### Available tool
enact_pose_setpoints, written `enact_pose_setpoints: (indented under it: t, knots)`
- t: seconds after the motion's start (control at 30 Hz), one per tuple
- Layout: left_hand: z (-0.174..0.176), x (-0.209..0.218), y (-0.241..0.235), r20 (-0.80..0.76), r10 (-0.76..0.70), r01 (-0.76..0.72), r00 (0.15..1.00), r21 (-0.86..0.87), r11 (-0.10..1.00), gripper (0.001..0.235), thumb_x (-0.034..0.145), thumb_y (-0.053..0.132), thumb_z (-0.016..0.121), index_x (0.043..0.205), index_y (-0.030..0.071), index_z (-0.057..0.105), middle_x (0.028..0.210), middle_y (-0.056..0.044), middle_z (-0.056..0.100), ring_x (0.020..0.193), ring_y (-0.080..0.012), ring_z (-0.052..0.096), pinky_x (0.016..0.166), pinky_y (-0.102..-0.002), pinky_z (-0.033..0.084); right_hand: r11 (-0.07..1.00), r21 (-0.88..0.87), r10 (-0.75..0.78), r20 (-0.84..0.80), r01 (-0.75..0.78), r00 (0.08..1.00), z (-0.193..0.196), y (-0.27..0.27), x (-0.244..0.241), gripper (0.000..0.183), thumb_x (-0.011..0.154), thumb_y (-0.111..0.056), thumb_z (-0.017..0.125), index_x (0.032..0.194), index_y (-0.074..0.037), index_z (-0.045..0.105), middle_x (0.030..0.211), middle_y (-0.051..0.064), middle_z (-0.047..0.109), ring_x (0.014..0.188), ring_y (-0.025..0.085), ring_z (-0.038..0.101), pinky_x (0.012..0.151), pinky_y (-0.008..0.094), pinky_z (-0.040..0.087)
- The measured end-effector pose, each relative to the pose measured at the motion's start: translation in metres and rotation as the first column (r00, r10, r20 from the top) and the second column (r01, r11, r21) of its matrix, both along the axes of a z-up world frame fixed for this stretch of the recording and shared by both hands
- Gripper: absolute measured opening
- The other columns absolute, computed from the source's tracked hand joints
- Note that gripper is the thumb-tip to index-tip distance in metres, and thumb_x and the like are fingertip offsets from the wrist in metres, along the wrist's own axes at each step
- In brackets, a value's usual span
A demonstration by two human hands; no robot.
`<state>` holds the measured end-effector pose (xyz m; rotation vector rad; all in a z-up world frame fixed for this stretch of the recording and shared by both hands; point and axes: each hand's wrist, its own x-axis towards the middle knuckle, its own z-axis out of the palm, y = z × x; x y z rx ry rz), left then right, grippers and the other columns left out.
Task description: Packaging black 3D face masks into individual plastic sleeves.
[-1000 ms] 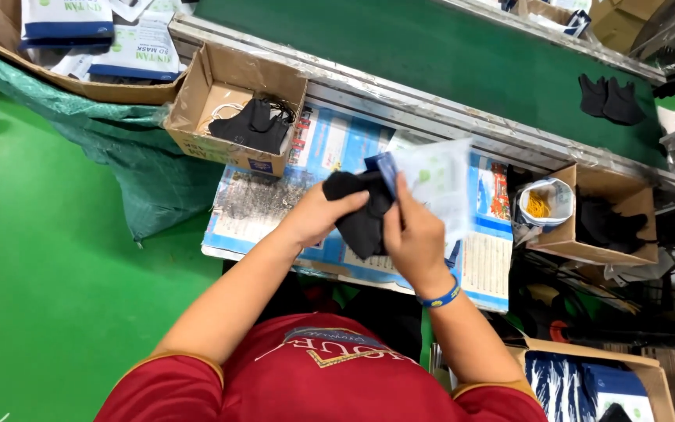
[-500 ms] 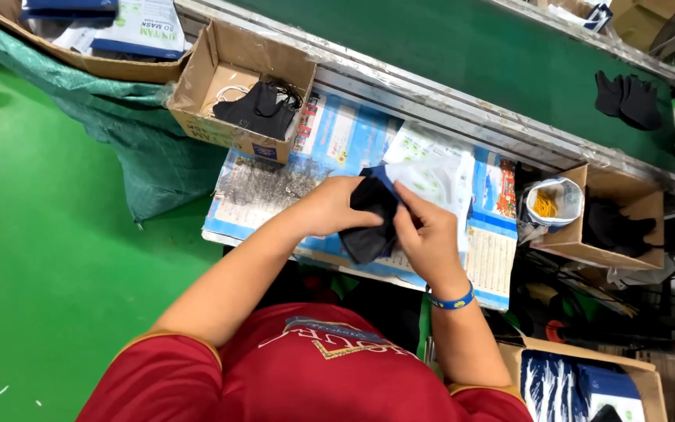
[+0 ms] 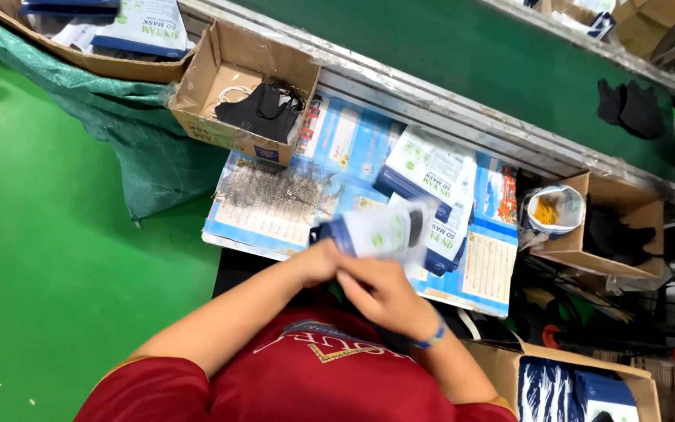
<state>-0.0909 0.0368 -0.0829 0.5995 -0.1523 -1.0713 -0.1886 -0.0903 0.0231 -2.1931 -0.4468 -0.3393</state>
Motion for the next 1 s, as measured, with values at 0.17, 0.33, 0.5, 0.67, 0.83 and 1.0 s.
enact_pose_setpoints:
  t: [0.17, 0.33, 0.5, 0.67, 0.83, 1.0]
  knots:
    - [0.032, -0.018, 0.016, 0.859, -0.460, 0.022, 0.225, 0.467, 0.884, 0.034, 0.093, 0.025, 0.065, 0.122, 0.005, 0.066, 0.114, -0.017, 0.073, 0.105, -0.0251, 0.068, 0.092, -0.038, 0.053, 0.986, -0.128, 0.120, 0.062, -0.111, 0.991, 0.063, -0.024, 0.010, 0.059, 0.076, -0.024, 0.084, 0.122, 0.006, 0.062, 0.108, 0.024, 0.070, 0.094, 0.034, 0.068, 0.084, 0.034, 0.053]
    - [0.031, -0.027, 0.017, 0.735, -0.606, 0.313, 0.303, 0.524, 0.792, 0.032, 0.091, 0.023, 0.062, 0.117, 0.005, 0.066, 0.106, -0.018, 0.074, 0.099, -0.0296, 0.069, 0.084, -0.037, 0.055, 0.983, 0.107, 0.185, -0.490, -0.152, 0.852, 0.016, -0.059, 0.003, 0.040, 0.077, -0.014, 0.087, 0.110, 0.004, 0.074, 0.099, 0.014, 0.078, 0.087, 0.020, 0.071, 0.079, 0.031, 0.057]
    - [0.054, -0.049, 0.022, 0.837, -0.547, -0.445, -0.020, 0.482, 0.755, 0.019, 0.097, 0.024, 0.065, 0.108, 0.009, 0.071, 0.105, -0.013, 0.071, 0.093, -0.0336, 0.069, 0.079, -0.042, 0.054, 0.902, 0.394, 0.110, -0.605, 0.177, 0.788, -0.013, -0.077, -0.009, 0.024, 0.083, -0.002, 0.081, 0.105, 0.004, 0.075, 0.095, 0.006, 0.077, 0.088, 0.009, 0.067, 0.079, 0.026, 0.055]
    - [0.147, -0.026, 0.031, 0.966, -0.093, -0.708, -0.239, -0.108, 0.697, 0.058, 0.081, 0.029, 0.075, 0.124, -0.008, 0.064, 0.102, -0.014, 0.062, 0.096, -0.0317, 0.055, 0.085, -0.046, 0.039, 0.801, 0.457, -0.160, -0.459, 0.386, 0.874, -0.011, -0.072, -0.010, 0.015, 0.087, -0.001, 0.078, 0.102, 0.002, 0.076, 0.091, 0.003, 0.075, 0.082, 0.007, 0.066, 0.074, 0.023, 0.053]
    - [0.121, -0.019, 0.026, 0.980, -0.158, -0.639, -0.123, 0.044, 0.768, 0.015, 0.089, 0.018, 0.073, 0.102, 0.011, 0.072, 0.094, -0.004, 0.064, 0.098, -0.0259, 0.055, 0.090, -0.044, 0.034, 0.833, 0.418, -0.197, -0.390, 0.364, 0.900, -0.008, -0.061, -0.006, 0.013, 0.087, -0.002, 0.079, 0.099, 0.002, 0.076, 0.087, 0.004, 0.074, 0.079, 0.007, 0.066, 0.070, 0.023, 0.052]
    - [0.128, -0.013, 0.029, 0.971, -0.166, -0.607, -0.170, 0.029, 0.794, 0.013, 0.089, 0.020, 0.072, 0.099, 0.012, 0.072, 0.094, -0.003, 0.063, 0.098, -0.0261, 0.056, 0.089, -0.043, 0.034, 0.911, 0.298, -0.203, -0.274, 0.284, 0.940, 0.007, -0.054, -0.004, 0.009, 0.090, -0.003, 0.076, 0.096, 0.003, 0.075, 0.086, 0.006, 0.073, 0.079, 0.008, 0.065, 0.070, 0.023, 0.051]
